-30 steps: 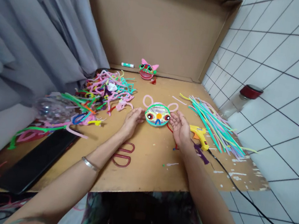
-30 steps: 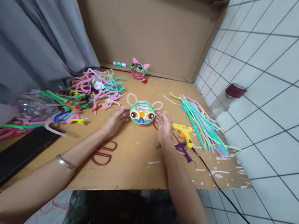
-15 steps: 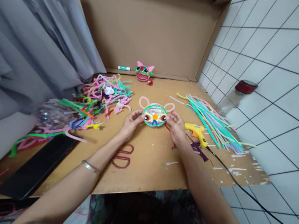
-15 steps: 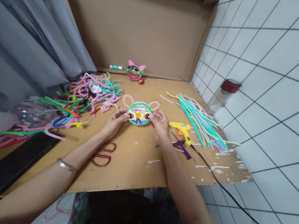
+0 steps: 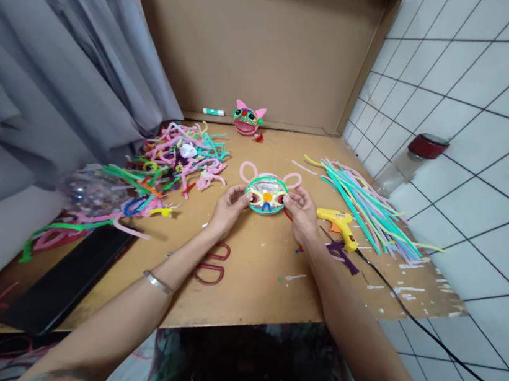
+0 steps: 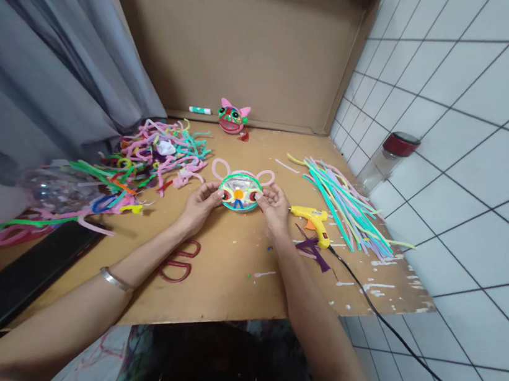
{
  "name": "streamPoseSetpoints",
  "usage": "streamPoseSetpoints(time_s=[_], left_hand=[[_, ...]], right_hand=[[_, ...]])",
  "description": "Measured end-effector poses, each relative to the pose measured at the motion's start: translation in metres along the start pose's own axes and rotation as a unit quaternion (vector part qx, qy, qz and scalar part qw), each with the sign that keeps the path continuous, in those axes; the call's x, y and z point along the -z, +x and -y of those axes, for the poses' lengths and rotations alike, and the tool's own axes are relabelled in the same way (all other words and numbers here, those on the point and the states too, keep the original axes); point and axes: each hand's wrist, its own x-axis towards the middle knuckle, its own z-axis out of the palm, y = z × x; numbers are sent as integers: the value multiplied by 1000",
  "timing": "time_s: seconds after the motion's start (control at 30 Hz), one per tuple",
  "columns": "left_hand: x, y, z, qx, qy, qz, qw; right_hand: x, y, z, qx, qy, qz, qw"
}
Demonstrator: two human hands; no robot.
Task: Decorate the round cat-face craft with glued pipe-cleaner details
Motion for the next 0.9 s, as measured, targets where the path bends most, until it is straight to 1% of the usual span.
streamPoseSetpoints(time_s=[0.17,0.33,0.43,0.6,0.73,0.9], left_hand=[[-1,1,3,-3,-5,-3,1000],[1,3,6,0,-20,0,1000],[2,4,7,12,-40,5,999],[2,1,3,24,-32,30,999],[1,-2,-2,20,-11,28,999],[-1,-4,-5,17,-13,24,999]], right_hand=[[-2,0,2,-12,9,-17,1000],[0,0,5,-18,9,-4,1000],[0,0,9,-26,17,-6,999],[0,-2,13,-36,40,-7,999],[2,-4,15,-37,50,3,998],[3,-6,16,-36,39,5,999]])
